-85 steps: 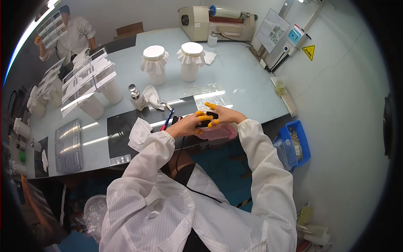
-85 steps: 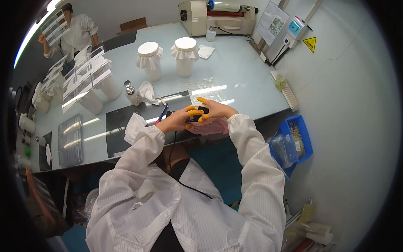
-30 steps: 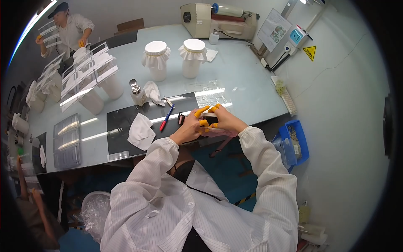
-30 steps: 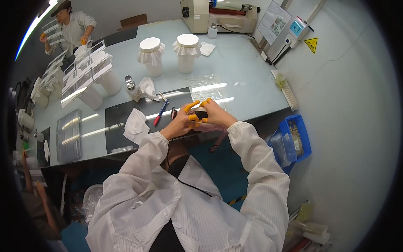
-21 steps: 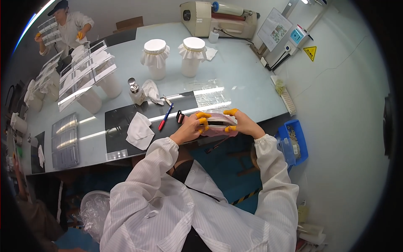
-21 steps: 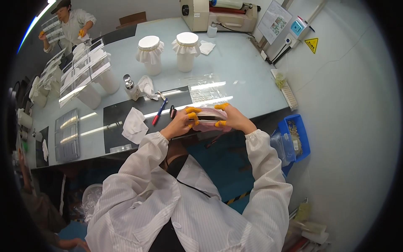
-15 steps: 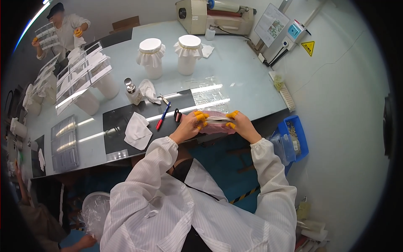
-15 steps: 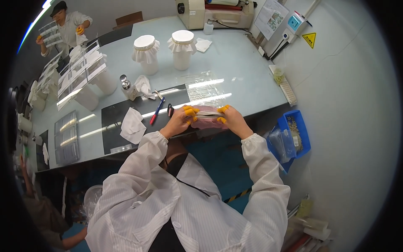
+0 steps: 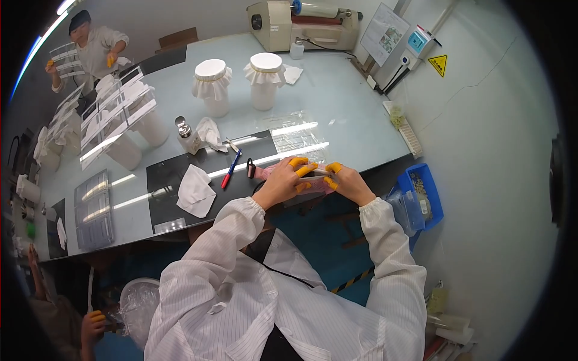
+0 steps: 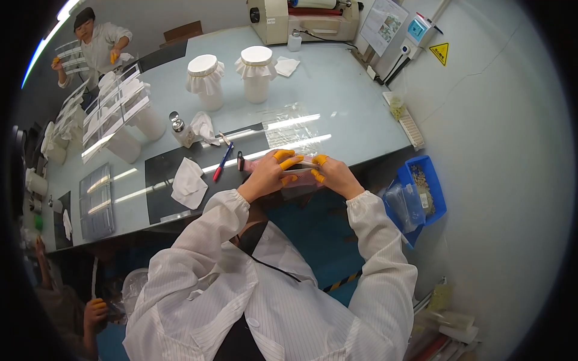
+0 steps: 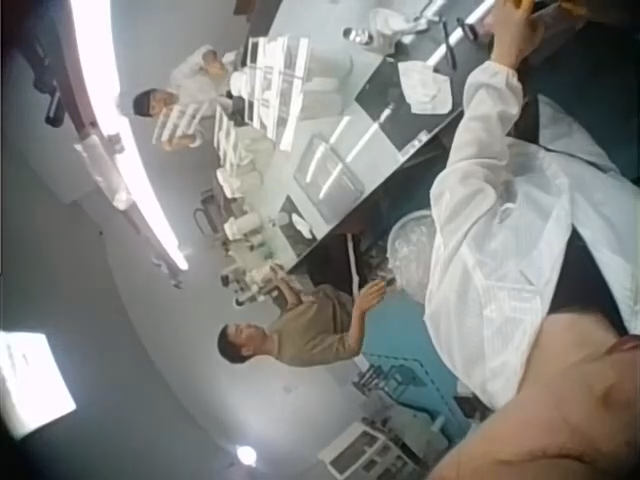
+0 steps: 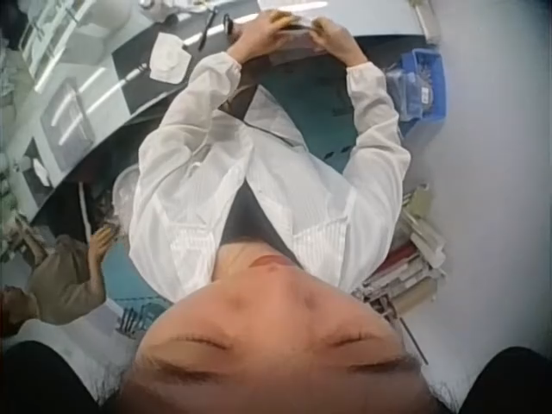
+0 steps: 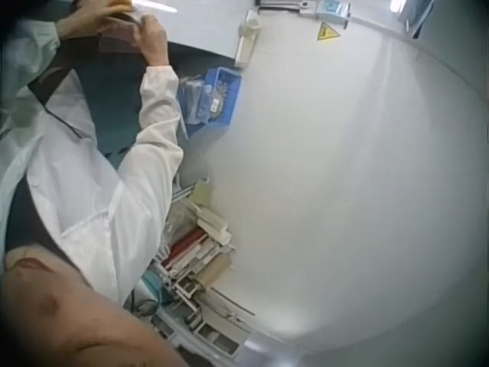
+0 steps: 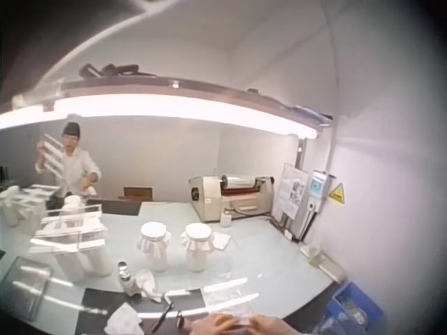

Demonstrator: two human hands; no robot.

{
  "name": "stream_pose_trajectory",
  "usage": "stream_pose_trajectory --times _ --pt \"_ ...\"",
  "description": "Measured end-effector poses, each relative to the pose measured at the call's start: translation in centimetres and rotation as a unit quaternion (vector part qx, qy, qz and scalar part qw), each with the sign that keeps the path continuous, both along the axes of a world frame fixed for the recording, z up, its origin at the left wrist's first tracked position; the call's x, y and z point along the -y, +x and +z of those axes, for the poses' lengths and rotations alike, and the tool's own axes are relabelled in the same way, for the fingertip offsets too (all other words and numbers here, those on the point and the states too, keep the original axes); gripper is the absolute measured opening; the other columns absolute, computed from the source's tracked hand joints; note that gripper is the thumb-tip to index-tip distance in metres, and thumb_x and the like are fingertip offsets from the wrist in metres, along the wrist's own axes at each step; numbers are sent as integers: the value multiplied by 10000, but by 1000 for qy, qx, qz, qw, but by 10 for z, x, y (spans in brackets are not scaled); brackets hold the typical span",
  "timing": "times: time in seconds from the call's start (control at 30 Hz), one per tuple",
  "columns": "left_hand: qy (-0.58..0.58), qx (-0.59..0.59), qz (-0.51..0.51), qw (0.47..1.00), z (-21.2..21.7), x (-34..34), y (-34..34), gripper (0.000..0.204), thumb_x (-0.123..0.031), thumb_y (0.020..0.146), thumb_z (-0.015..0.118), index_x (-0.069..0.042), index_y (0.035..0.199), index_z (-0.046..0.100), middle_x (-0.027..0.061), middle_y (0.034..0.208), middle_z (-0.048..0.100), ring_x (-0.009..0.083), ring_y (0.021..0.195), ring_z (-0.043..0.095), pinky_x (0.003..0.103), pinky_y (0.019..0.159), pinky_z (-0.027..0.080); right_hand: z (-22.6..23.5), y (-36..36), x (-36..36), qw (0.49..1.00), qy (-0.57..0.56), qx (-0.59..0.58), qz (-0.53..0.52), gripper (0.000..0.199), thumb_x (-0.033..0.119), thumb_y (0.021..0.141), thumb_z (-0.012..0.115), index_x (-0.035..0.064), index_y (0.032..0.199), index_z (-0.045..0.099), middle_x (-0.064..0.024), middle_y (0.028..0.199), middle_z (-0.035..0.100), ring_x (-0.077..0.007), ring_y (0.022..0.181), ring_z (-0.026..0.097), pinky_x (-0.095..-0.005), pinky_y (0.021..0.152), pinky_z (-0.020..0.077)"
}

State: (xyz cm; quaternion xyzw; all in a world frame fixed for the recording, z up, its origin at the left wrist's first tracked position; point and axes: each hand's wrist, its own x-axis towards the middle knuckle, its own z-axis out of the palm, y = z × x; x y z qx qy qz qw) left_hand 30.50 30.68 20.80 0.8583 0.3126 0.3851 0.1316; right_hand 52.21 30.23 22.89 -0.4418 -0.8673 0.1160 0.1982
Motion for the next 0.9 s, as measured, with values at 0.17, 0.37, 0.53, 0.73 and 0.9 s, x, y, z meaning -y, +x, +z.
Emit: stream_pose_trajectory --times 0.17,0.37,0.53,0.73,0.9 --pt "44 -23 -4 999 -4 -2 6 397 -136 640 666 -121 1026 574 108 1077 518 299 1073 414 402 913 342 10 5 9 999 40 20 -21 276 142 675 659 24 885 522 -139 783 547 -288 726 555 -329 623 462" --pt "54 -16 -3 998 -4 3 20 302 -146 663 640 -89 956 590 119 1095 516 311 1164 334 461 978 253 -11 -1 17 987 94 73 -104 243 119 651 672 21 825 534 -117 729 517 -278 651 542 -346 607 454" --pt "70 -17 2 997 -10 5 33 275 -155 682 622 -77 942 583 122 1086 518 310 1177 320 472 981 242 -13 0 22 983 39 69 -168 225 138 669 642 16 820 527 -138 759 535 -285 713 554 -350 617 459" --pt "84 -12 37 996 -11 5 57 281 -169 655 655 -92 920 602 116 1072 516 319 1154 342 458 959 276 -8 7 17 987 -42 6 -156 209 129 662 644 -25 771 556 -166 713 563 -276 642 561 -329 582 460" --pt "115 -3 45 992 -22 -1 62 277 -133 630 651 -71 896 603 117 1037 533 308 1136 368 460 950 294 17 0 16 901 -303 -198 -240 188 96 708 622 -60 795 563 -113 658 585 -153 558 554 -247 528 456"
